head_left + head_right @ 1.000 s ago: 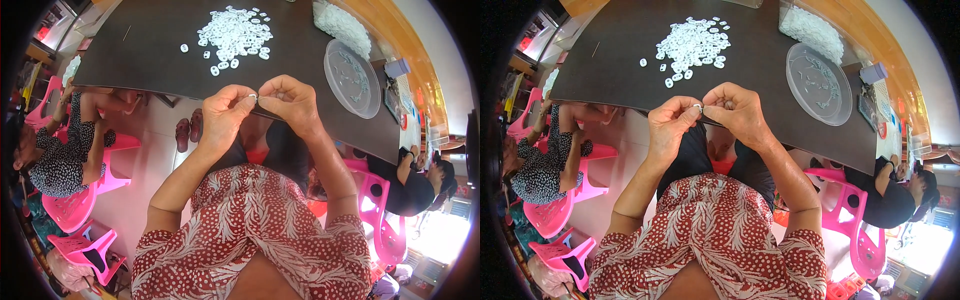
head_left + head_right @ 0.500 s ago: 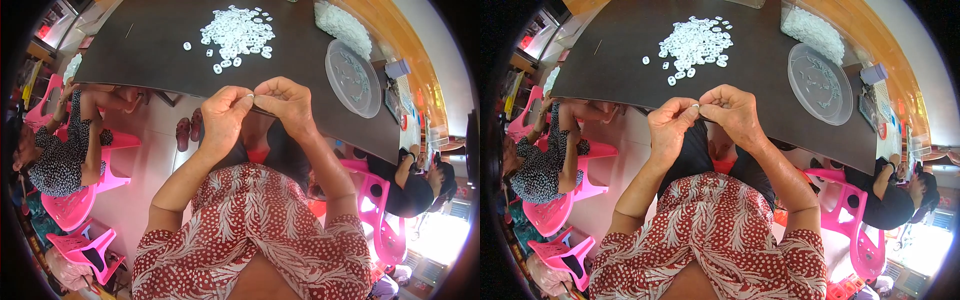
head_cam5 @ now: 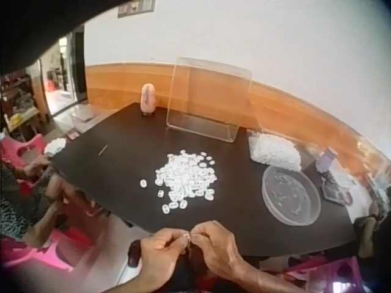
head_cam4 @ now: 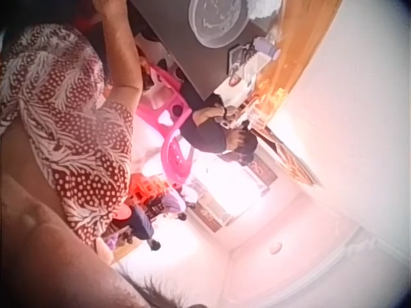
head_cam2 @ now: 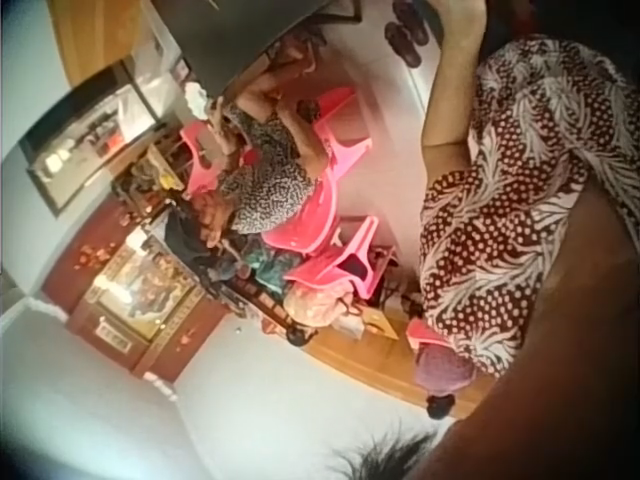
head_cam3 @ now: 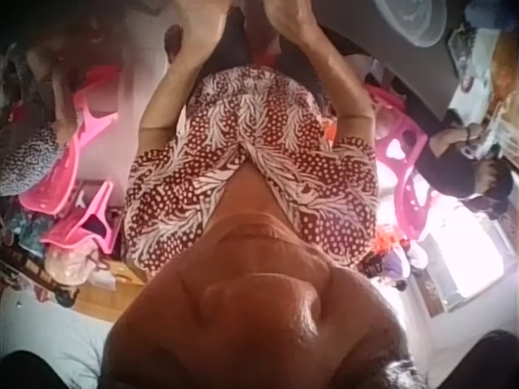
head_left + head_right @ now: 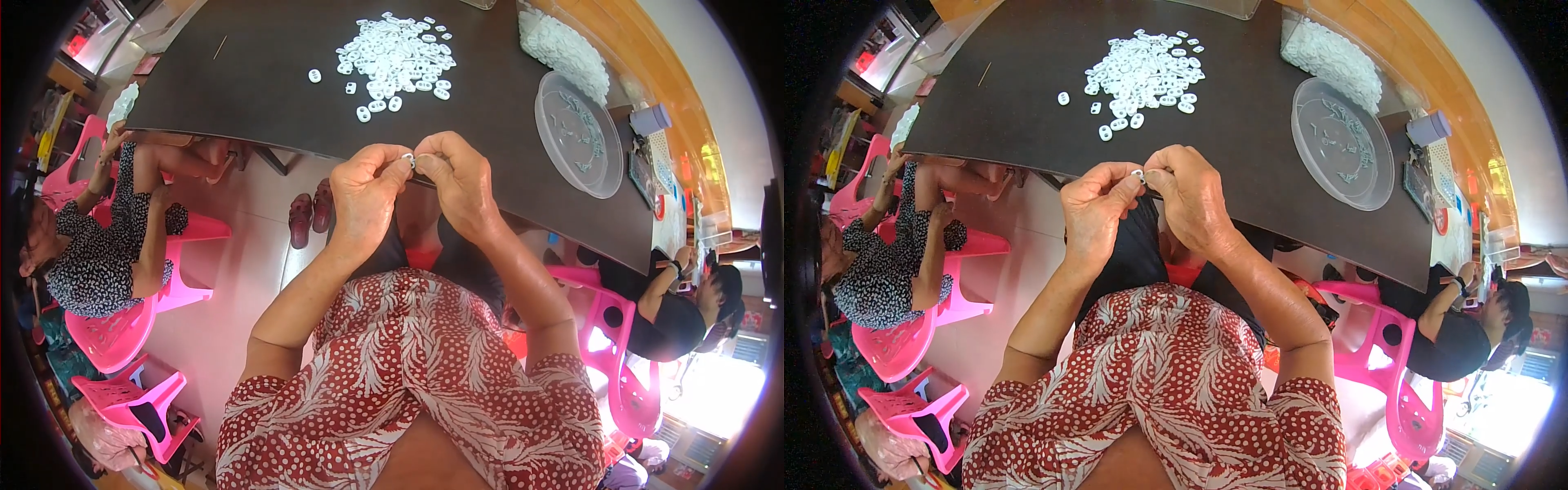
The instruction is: Assembling small plastic button-like components by hand at a workbench.
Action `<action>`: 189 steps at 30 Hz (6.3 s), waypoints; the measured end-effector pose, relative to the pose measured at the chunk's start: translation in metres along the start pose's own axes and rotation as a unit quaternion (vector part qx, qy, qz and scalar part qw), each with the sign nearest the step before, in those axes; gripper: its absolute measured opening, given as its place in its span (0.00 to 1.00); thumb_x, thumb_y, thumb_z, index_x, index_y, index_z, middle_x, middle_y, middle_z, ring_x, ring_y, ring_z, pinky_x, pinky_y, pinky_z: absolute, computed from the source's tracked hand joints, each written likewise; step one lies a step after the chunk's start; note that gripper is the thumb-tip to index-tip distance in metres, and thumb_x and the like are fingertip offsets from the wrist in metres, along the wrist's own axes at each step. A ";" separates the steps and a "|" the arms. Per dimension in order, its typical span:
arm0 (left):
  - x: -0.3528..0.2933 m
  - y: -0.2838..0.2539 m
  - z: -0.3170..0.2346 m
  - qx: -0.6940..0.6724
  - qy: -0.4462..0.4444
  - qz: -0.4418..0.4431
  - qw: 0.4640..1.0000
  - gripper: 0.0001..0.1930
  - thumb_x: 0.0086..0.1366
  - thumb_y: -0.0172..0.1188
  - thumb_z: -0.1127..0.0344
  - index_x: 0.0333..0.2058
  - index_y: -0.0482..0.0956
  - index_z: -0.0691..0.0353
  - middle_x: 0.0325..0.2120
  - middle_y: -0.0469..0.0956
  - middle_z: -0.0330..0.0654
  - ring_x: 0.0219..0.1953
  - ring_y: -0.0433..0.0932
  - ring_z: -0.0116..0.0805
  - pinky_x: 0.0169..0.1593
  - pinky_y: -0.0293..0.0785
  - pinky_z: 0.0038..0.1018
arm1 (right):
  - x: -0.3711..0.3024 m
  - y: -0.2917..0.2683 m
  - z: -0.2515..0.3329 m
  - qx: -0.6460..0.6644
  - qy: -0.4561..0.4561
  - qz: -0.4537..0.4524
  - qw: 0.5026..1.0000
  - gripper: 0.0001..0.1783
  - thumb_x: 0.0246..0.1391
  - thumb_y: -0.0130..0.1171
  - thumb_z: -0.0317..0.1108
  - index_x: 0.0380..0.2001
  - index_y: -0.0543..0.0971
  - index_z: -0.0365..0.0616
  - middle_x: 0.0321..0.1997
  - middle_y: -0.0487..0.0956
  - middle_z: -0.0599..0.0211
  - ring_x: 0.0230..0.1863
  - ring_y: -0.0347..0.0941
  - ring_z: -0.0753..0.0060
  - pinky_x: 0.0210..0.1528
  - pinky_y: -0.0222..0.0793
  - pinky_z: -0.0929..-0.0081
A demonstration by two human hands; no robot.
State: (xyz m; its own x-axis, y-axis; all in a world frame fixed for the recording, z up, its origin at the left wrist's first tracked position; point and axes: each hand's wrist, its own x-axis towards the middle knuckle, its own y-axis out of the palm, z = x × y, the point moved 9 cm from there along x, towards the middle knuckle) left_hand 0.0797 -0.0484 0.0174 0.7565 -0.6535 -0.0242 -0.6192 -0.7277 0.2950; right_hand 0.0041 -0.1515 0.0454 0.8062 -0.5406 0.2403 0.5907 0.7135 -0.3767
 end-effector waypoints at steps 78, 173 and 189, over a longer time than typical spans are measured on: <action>0.016 -0.005 0.002 -0.165 -0.022 -0.030 0.986 0.09 0.59 0.56 0.76 0.38 0.77 0.72 0.24 0.78 0.44 0.22 0.73 0.23 0.24 0.66 0.16 | 0.016 0.005 -0.021 0.255 0.101 0.000 0.962 0.10 0.58 0.51 0.32 0.33 0.78 0.36 0.25 0.76 0.70 0.26 0.67 0.86 0.26 0.61 0.88; 0.006 -0.013 0.005 -0.107 0.040 -0.057 0.992 0.08 0.60 0.57 0.76 0.38 0.78 0.72 0.27 0.78 0.41 0.24 0.73 0.24 0.28 0.71 0.18 | -0.008 0.005 0.032 -0.093 -0.191 -0.109 0.971 0.15 0.38 0.62 0.23 0.35 0.78 0.37 0.31 0.77 0.62 0.31 0.70 0.63 0.33 0.67 0.71; 0.001 -0.013 -0.011 -0.117 0.107 0.009 0.987 0.11 0.60 0.59 0.72 0.40 0.78 0.71 0.30 0.75 0.38 0.27 0.69 0.22 0.30 0.67 0.17 | -0.012 0.005 0.041 -0.027 -0.180 -0.111 0.977 0.16 0.37 0.63 0.20 0.36 0.78 0.37 0.27 0.77 0.65 0.27 0.69 0.70 0.29 0.67 0.75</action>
State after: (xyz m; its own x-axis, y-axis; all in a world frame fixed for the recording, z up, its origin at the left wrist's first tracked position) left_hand 0.0905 -0.0373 0.0244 0.7884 -0.5889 0.1779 -0.5865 -0.6322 0.5064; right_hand -0.0014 -0.1228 0.0774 0.6238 -0.4808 0.6162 0.7574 0.5665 -0.3247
